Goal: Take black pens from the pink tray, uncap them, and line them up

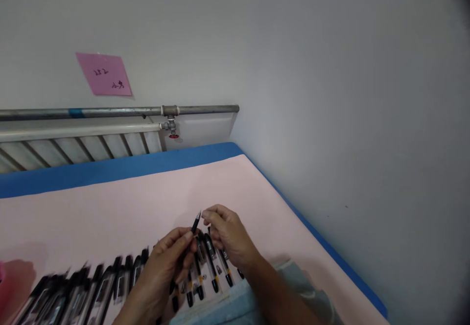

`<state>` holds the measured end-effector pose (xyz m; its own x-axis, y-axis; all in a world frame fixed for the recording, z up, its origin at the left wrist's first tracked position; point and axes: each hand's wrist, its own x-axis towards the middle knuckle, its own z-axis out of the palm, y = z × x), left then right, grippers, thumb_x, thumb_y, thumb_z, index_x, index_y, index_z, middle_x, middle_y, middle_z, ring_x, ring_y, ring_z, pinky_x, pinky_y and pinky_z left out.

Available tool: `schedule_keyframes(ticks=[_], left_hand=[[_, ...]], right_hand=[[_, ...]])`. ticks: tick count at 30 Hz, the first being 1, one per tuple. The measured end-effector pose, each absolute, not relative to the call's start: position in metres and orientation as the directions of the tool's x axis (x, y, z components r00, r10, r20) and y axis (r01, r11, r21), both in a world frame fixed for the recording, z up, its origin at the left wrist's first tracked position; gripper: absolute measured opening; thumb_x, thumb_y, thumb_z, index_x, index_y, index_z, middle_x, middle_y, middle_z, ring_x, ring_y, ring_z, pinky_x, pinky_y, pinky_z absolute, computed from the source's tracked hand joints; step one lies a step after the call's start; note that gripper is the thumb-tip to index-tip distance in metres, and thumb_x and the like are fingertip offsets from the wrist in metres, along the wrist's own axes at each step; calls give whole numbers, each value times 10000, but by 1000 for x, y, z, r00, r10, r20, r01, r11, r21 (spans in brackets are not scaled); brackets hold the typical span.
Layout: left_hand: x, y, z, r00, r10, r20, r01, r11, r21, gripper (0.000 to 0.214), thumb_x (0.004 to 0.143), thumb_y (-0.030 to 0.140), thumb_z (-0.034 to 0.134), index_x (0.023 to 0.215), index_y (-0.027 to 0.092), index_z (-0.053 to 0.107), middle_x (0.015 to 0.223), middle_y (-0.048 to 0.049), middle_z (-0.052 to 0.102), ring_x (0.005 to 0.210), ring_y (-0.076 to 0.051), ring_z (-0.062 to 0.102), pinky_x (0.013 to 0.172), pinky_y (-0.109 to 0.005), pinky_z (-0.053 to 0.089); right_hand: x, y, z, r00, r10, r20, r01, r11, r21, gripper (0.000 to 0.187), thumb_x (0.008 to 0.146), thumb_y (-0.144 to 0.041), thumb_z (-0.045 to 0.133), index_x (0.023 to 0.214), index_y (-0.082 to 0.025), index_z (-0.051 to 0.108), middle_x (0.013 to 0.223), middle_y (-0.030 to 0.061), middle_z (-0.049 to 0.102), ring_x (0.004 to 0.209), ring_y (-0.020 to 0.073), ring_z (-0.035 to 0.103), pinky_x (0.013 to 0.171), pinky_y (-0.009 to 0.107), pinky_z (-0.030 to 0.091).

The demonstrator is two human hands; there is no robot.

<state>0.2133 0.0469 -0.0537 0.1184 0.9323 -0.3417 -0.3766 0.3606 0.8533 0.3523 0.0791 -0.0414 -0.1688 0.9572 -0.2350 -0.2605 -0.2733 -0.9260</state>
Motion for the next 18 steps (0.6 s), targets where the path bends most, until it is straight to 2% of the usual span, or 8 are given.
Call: schedule_keyframes(ticks=[3, 5, 8, 11, 13, 16, 18], left_hand=[[215, 48, -54, 54, 945, -322, -474, 308, 825, 228, 646, 311, 717, 796, 151, 654, 654, -4, 615, 493, -59, 503, 441, -154, 396], [217, 48, -52, -16, 943, -333, -568, 265, 779, 240, 606, 283, 747, 795, 162, 662, 712, -13, 648, 624, -98, 579, 592, -198, 471], [218, 49, -49, -75, 934, -349, -645, 221, 731, 228, 575, 258, 763, 763, 164, 673, 759, -24, 676, 737, -139, 615, 688, -241, 491], [219, 47, -47, -57, 928, -367, -671, 237, 703, 207, 580, 249, 757, 752, 158, 687, 804, -46, 690, 790, -165, 627, 710, -259, 497], [216, 47, -45, -30, 925, -379, -687, 256, 680, 211, 588, 261, 750, 761, 151, 698, 830, -64, 692, 823, -181, 630, 731, -268, 502], [207, 49, -41, 27, 930, -368, -726, 271, 632, 260, 650, 286, 706, 871, 150, 705, 848, -76, 683, 847, -177, 621, 762, -275, 504], [199, 51, -38, 45, 935, -352, -735, 269, 622, 283, 674, 276, 687, 930, 156, 696, 821, -68, 671, 801, -161, 617, 733, -267, 512]], right_hand=[[343, 72, -43, -173, 959, -224, -167, -253, -953, 166, 735, -325, 576, 765, -168, 531, 538, -68, 427, 395, 41, 311, 365, 177, 226], [339, 67, -44, -163, 971, -173, -61, -185, -981, 144, 730, -301, 585, 783, -168, 563, 592, -43, 497, 474, 66, 412, 437, 190, 313], [332, 57, -41, -197, 980, -15, 82, 2, -997, 111, 721, -259, 604, 797, -178, 610, 745, -10, 594, 701, 118, 532, 632, 220, 397], [328, 49, -34, -284, 956, 71, 70, 94, -993, 99, 766, -226, 545, 818, -183, 617, 791, -10, 609, 768, 126, 540, 704, 224, 396], [327, 47, -30, -339, 940, 32, 30, 45, -999, 101, 784, -219, 507, 744, -170, 585, 697, -22, 573, 666, 103, 517, 640, 210, 393], [328, 44, -27, -465, 872, -155, -15, -183, -983, 173, 789, -245, 476, 637, -166, 496, 574, -40, 505, 465, 60, 410, 476, 185, 335], [329, 43, -27, -531, 815, -233, -66, -314, -947, 174, 785, -260, 466, 639, -167, 476, 563, -41, 508, 406, 41, 359, 417, 169, 290]])
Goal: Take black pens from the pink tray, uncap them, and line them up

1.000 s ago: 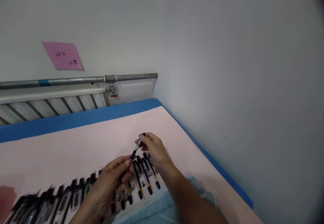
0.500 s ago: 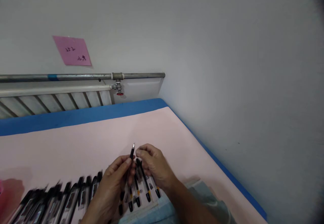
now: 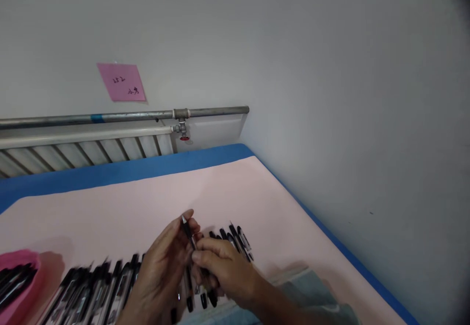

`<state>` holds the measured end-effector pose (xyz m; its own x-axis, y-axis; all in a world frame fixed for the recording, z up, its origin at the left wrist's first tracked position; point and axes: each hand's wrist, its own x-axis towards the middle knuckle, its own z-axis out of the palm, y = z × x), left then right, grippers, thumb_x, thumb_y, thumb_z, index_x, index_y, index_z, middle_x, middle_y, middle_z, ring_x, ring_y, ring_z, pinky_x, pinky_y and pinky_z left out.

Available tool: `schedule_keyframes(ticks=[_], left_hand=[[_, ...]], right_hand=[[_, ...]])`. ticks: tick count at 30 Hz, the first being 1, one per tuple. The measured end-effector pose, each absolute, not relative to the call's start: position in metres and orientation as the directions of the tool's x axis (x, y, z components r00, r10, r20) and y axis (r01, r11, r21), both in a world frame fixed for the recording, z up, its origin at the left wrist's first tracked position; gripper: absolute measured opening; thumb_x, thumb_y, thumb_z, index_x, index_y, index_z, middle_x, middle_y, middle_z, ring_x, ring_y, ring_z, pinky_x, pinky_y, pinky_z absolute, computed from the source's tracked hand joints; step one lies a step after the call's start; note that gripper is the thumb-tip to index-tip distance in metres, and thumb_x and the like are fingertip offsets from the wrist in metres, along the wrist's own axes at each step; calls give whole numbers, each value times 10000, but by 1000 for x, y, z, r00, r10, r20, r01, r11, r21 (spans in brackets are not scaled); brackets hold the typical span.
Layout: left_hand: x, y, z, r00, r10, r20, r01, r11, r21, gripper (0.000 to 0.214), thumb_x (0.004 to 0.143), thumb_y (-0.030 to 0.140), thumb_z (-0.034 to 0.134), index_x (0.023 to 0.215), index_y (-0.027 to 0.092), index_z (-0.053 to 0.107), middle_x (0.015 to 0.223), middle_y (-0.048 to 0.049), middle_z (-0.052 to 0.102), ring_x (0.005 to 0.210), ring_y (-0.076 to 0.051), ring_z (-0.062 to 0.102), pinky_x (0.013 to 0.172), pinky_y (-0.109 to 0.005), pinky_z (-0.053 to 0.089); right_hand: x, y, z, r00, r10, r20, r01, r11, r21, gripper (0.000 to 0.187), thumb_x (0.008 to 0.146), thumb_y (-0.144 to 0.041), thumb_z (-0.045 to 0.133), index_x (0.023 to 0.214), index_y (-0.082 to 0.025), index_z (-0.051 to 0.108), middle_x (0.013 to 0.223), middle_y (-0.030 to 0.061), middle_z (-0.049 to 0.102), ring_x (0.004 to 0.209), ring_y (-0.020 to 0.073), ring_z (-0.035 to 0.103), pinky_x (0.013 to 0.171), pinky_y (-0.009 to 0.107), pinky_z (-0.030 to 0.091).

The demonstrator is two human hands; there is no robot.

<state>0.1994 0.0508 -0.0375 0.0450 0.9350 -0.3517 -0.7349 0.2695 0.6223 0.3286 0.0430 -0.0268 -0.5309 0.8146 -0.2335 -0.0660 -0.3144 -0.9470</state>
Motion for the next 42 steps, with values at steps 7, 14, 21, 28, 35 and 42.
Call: schedule_keyframes(ticks=[7, 14, 21, 28, 35, 42], left_hand=[[188, 50, -35, 66, 938, -340, -729, 278, 625, 201, 666, 205, 691, 856, 143, 703, 820, -74, 658, 769, -159, 619, 700, -261, 525], [184, 51, -40, 62, 950, -307, -738, 251, 627, 111, 672, 180, 689, 775, 140, 702, 808, -72, 665, 770, -162, 622, 729, -274, 526], [184, 54, -40, 19, 950, -313, -708, 234, 666, 130, 630, 187, 725, 746, 133, 705, 776, -66, 668, 747, -163, 621, 719, -274, 527], [182, 57, -42, -18, 957, -291, -606, 221, 764, 147, 615, 235, 743, 704, 135, 684, 732, -34, 657, 728, -139, 603, 714, -245, 505], [188, 57, -40, -75, 953, -293, -546, 207, 812, 203, 655, 335, 706, 604, 149, 642, 658, -19, 629, 666, -122, 570, 622, -219, 479], [182, 54, -36, 69, 953, -294, -621, 272, 735, 262, 641, 279, 718, 836, 105, 705, 846, -97, 682, 798, -186, 613, 733, -281, 499]], right_hand=[[334, 45, -33, -657, 701, -276, -175, -498, -849, 238, 722, -377, 538, 717, -140, 532, 561, -25, 546, 347, 26, 337, 304, 152, 190], [336, 45, -29, -670, 696, -258, -165, -479, -862, 228, 709, -351, 537, 751, -128, 562, 537, -33, 524, 342, 26, 319, 293, 150, 188], [337, 42, -24, -637, 741, -213, -59, -323, -945, 184, 785, -305, 485, 670, -163, 459, 586, -35, 505, 447, 37, 364, 423, 159, 261], [335, 40, -22, -489, 863, -126, 212, -22, -977, 190, 796, -245, 470, 622, -173, 443, 573, -41, 464, 548, 76, 415, 519, 191, 305], [332, 41, -26, -432, 889, -150, 228, -54, -972, 141, 750, -255, 528, 643, -177, 477, 563, -49, 446, 528, 79, 396, 498, 197, 290], [333, 43, -33, -518, 839, -167, -14, -203, -979, 163, 756, -267, 503, 636, -175, 443, 539, -40, 461, 489, 74, 397, 490, 195, 306]])
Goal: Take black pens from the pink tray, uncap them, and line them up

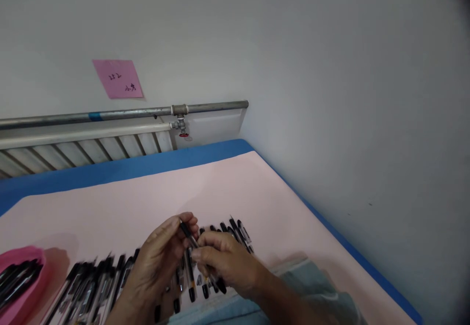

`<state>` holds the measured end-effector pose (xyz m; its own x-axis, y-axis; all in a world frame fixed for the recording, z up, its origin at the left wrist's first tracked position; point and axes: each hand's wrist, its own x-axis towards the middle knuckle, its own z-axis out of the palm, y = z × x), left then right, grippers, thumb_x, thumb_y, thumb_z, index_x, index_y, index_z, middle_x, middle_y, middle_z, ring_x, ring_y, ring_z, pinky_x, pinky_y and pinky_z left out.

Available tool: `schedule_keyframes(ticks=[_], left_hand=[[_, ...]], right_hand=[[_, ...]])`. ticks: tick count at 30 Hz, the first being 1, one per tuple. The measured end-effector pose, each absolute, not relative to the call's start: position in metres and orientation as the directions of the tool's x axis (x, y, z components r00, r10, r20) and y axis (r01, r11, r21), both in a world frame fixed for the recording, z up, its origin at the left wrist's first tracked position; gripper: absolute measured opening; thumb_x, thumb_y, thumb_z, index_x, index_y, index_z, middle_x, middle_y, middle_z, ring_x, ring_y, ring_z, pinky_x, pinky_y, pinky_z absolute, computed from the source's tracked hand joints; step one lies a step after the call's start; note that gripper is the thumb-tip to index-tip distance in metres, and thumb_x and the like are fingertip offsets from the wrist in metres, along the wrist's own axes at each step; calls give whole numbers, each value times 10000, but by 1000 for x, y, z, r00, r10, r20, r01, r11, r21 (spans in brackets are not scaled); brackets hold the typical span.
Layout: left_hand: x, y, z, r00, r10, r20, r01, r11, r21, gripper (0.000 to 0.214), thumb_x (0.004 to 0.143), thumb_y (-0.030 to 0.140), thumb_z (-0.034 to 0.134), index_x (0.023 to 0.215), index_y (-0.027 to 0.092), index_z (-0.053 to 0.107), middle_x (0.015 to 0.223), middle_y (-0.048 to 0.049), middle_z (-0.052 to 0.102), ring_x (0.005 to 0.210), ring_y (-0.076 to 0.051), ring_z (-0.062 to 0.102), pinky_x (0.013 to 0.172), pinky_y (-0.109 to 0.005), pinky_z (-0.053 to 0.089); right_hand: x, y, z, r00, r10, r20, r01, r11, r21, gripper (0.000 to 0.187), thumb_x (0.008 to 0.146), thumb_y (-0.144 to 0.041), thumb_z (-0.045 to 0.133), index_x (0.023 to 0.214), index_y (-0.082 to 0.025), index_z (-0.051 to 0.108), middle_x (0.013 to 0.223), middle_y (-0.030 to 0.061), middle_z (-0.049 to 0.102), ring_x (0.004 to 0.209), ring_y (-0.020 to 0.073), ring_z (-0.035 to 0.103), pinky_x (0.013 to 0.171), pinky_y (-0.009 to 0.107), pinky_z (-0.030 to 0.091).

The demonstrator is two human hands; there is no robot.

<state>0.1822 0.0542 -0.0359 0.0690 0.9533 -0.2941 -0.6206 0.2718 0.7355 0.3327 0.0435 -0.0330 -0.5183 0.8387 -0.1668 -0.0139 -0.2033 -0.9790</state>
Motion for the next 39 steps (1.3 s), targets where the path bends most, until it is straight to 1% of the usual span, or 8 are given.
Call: schedule_keyframes(ticks=[6, 10, 12, 16, 21, 27, 33, 39], left_hand=[[186, 57, -43, -34, 960, -277, -564, 210, 799, 160, 629, 273, 730, 601, 138, 650, 603, -8, 616, 587, -107, 563, 583, -211, 479], [186, 55, -38, 33, 946, -322, -616, 273, 739, 257, 696, 364, 663, 780, 124, 695, 785, -75, 671, 765, -172, 612, 698, -278, 509], [184, 54, -37, 80, 945, -317, -639, 293, 711, 280, 697, 323, 666, 875, 108, 696, 900, -112, 676, 869, -204, 611, 764, -304, 504], [181, 55, -41, 24, 956, -292, -654, 236, 719, 182, 652, 236, 709, 793, 123, 701, 814, -72, 679, 777, -165, 619, 732, -269, 505], [185, 57, -43, 1, 965, -263, -600, 211, 772, 142, 643, 266, 717, 624, 141, 652, 641, -17, 623, 630, -120, 577, 619, -227, 490], [182, 55, -38, 72, 947, -313, -619, 289, 730, 274, 652, 291, 708, 861, 114, 693, 862, -95, 671, 791, -188, 614, 718, -297, 507], [180, 59, -45, -26, 960, -277, -594, 208, 777, 155, 627, 260, 730, 616, 143, 630, 636, -10, 606, 597, -113, 560, 580, -221, 482], [180, 62, -45, -64, 951, -302, -628, 197, 753, 150, 634, 241, 723, 632, 151, 603, 652, -9, 589, 603, -113, 549, 574, -234, 493]], right_hand=[[331, 40, -25, -462, 862, -209, 163, -149, -975, 132, 756, -228, 512, 645, -168, 473, 553, -43, 466, 512, 74, 418, 496, 186, 318], [332, 43, -28, -477, 857, -195, 77, -180, -981, 167, 765, -235, 501, 620, -168, 454, 552, -39, 476, 504, 69, 405, 501, 188, 307], [332, 44, -30, -494, 847, -197, -4, -228, -974, 167, 763, -236, 495, 619, -169, 445, 541, -42, 470, 483, 63, 386, 492, 188, 292], [332, 43, -30, -532, 823, -197, -62, -270, -961, 134, 749, -246, 508, 650, -170, 460, 536, -50, 463, 465, 58, 381, 483, 186, 294], [330, 40, -30, -486, 848, -212, 81, -198, -977, 134, 761, -237, 507, 649, -166, 482, 542, -44, 458, 486, 66, 397, 476, 185, 302], [332, 42, -32, -542, 813, -214, -12, -261, -965, 149, 786, -250, 482, 663, -170, 455, 560, -42, 463, 460, 59, 368, 464, 187, 276], [329, 39, -30, -477, 851, -218, 185, -145, -972, 123, 759, -242, 510, 660, -172, 487, 536, -44, 457, 474, 70, 380, 449, 186, 275], [328, 39, -32, -452, 860, -237, 254, -130, -958, 124, 755, -269, 516, 674, -175, 508, 549, -40, 468, 504, 78, 414, 474, 186, 307]])
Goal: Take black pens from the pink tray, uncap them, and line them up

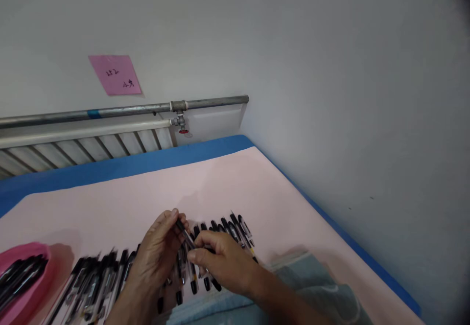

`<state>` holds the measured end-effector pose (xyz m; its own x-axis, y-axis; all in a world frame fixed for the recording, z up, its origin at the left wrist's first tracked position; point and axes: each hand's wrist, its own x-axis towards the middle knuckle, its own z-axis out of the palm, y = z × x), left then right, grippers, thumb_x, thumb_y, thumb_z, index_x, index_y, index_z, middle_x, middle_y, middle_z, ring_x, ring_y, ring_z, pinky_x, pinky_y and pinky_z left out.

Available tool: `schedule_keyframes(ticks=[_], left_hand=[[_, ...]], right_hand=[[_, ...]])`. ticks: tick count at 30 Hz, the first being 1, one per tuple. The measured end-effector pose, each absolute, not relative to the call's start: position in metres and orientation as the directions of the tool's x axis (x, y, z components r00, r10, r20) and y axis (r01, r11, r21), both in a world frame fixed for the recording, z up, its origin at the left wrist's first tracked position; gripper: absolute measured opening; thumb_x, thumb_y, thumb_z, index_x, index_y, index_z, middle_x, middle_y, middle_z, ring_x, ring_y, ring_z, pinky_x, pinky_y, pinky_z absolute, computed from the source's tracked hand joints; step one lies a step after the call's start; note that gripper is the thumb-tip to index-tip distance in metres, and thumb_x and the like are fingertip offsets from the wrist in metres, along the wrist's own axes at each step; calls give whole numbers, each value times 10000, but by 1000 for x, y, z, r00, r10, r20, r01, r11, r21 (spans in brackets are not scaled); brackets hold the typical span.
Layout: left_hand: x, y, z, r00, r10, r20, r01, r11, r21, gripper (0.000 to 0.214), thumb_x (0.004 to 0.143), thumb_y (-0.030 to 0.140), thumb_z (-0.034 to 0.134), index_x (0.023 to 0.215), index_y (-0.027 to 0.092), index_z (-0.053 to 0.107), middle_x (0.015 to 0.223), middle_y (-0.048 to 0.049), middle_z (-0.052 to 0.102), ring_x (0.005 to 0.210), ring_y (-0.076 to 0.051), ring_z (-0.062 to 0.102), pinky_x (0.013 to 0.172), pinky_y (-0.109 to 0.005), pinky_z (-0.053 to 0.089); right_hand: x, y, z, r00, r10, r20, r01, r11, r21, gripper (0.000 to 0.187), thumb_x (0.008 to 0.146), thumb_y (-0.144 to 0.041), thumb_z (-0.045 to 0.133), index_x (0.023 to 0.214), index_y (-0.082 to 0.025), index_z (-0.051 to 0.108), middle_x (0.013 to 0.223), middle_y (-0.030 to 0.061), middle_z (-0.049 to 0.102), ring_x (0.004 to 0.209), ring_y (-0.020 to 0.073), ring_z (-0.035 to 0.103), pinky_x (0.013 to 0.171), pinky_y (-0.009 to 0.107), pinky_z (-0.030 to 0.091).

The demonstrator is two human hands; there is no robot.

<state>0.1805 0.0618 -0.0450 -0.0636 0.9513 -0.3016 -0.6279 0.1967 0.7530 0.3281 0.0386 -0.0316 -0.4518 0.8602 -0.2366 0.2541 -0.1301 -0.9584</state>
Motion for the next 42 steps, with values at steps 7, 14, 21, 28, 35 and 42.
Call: schedule_keyframes(ticks=[7, 14, 21, 28, 35, 42], left_hand=[[172, 66, -47, -79, 941, -329, -678, 191, 710, 112, 667, 201, 697, 707, 147, 608, 687, -3, 601, 609, -113, 579, 531, -215, 504], [160, 71, -42, -195, 897, -396, -711, 149, 687, 74, 737, 88, 573, 740, 129, 635, 743, -37, 656, 655, -113, 619, 579, -214, 522], [176, 59, -32, 89, 929, -359, -589, 340, 733, 236, 708, 277, 667, 832, 76, 659, 599, 16, 493, 424, -14, 345, 312, -117, 236], [177, 55, -39, 90, 949, -301, -442, 309, 842, 221, 675, 313, 700, 752, 116, 639, 505, 76, 341, 398, -2, 221, 327, -116, 144], [185, 52, -36, 62, 944, -325, -370, 324, 871, 261, 653, 360, 708, 661, 147, 558, 435, 109, 270, 380, -7, 141, 335, -130, 118], [187, 52, -35, 59, 940, -336, -337, 336, 880, 265, 642, 366, 713, 669, 151, 560, 442, 105, 281, 381, -12, 167, 341, -134, 133]], right_hand=[[329, 38, -32, -451, 860, -239, 248, -136, -959, 117, 750, -259, 518, 670, -175, 508, 543, -42, 464, 510, 75, 428, 485, 175, 320], [329, 38, -25, -428, 864, -267, 279, -154, -948, 109, 753, -245, 521, 674, -171, 510, 534, -44, 461, 491, 69, 428, 477, 173, 318], [330, 41, -25, -405, 895, -189, 234, -98, -967, 147, 787, -226, 493, 655, -164, 511, 572, -38, 483, 515, 66, 413, 482, 172, 310], [329, 40, -24, -413, 891, -189, 224, -101, -969, 140, 785, -207, 493, 650, -168, 487, 570, -47, 485, 504, 64, 407, 489, 175, 315], [329, 39, -27, -367, 923, -118, 209, -42, -977, 135, 779, -220, 500, 654, -168, 502, 580, -47, 487, 537, 73, 416, 531, 186, 324], [329, 40, -29, -362, 925, -111, 206, -37, -978, 147, 788, -222, 496, 650, -171, 494, 578, -48, 479, 548, 77, 419, 541, 188, 328]])
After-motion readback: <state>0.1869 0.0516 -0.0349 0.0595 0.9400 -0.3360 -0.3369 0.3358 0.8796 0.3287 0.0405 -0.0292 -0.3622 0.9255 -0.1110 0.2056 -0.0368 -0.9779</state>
